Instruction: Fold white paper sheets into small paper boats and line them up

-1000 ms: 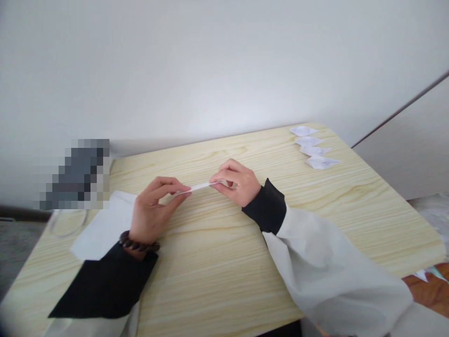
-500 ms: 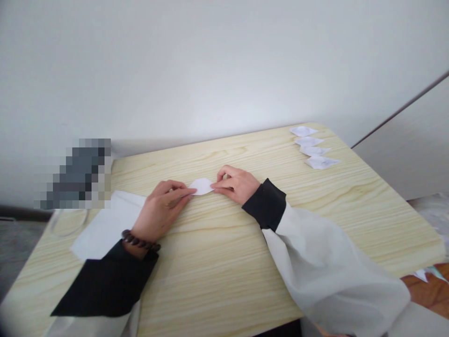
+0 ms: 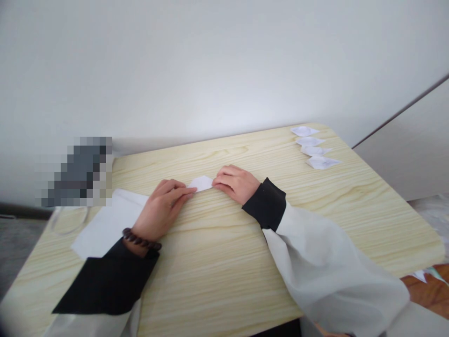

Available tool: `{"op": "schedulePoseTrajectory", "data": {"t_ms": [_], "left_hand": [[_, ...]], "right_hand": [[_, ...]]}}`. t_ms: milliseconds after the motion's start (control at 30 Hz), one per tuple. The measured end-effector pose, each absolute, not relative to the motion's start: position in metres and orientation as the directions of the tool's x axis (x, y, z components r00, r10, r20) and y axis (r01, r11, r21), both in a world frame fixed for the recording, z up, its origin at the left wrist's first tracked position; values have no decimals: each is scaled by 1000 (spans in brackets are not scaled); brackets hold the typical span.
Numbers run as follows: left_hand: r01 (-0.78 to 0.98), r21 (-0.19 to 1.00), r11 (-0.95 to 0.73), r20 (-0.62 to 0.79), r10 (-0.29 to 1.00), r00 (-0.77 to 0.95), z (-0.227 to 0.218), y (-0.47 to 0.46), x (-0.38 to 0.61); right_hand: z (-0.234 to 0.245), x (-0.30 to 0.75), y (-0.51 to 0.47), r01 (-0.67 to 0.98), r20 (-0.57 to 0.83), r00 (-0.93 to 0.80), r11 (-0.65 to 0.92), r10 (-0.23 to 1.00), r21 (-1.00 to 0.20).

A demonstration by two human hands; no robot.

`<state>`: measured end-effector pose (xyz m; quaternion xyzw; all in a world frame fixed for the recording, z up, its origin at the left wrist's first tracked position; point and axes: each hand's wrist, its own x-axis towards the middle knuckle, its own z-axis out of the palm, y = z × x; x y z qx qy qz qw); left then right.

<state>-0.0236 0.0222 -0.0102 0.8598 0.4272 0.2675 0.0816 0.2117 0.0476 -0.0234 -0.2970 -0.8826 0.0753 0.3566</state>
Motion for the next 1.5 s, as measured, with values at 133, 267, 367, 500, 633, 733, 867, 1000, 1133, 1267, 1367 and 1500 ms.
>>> {"op": "schedulePoseTrajectory", "data": {"t_ms": [133, 267, 367, 500, 633, 733, 867, 1000, 1133, 1267, 1367, 1500], "left_hand": [[697, 391, -601, 365, 797, 481, -8, 22, -23], [736, 417, -533, 323, 844, 428, -5, 21, -23], [753, 458, -472, 285, 881, 379, -5, 22, -23], [747, 477, -464, 270, 886, 378, -7, 22, -23], [750, 462, -473, 262, 881, 395, -9, 22, -23], [756, 452, -474, 247, 881, 404, -10, 22, -23], [752, 461, -472, 248, 882, 401, -10, 22, -23], [757, 466, -458, 251, 889, 384, -11, 21, -22], [777, 433, -456, 247, 889, 385, -12, 20, -22], [794, 407, -452, 244, 891, 382, -13, 19, -23], [784, 412, -465, 245, 885, 396, -13, 19, -23], [778, 422, -465, 240, 885, 399, -12, 19, -23]], "right_hand": [[-23, 212, 49, 506, 551, -576, 793, 603, -339], [-23, 215, 50, 529, 517, -573, 769, 636, -360], [-23, 217, 50, 542, 498, -553, 742, 668, -394], [-25, 216, 50, 497, 487, -563, 744, 668, -446], [-27, 215, 50, 478, 474, -594, 759, 650, -442], [-28, 214, 50, 498, 460, -605, 760, 649, -417], [-28, 213, 49, 532, 444, -599, 745, 667, -402], [-29, 211, 46, 549, 442, -588, 735, 677, -397], [-30, 210, 44, 559, 447, -587, 737, 675, -379], [-31, 210, 43, 560, 426, -596, 732, 681, -387], [-32, 211, 43, 556, 424, -589, 726, 688, -405], [-32, 211, 43, 556, 416, -570, 706, 708, -439]]}}
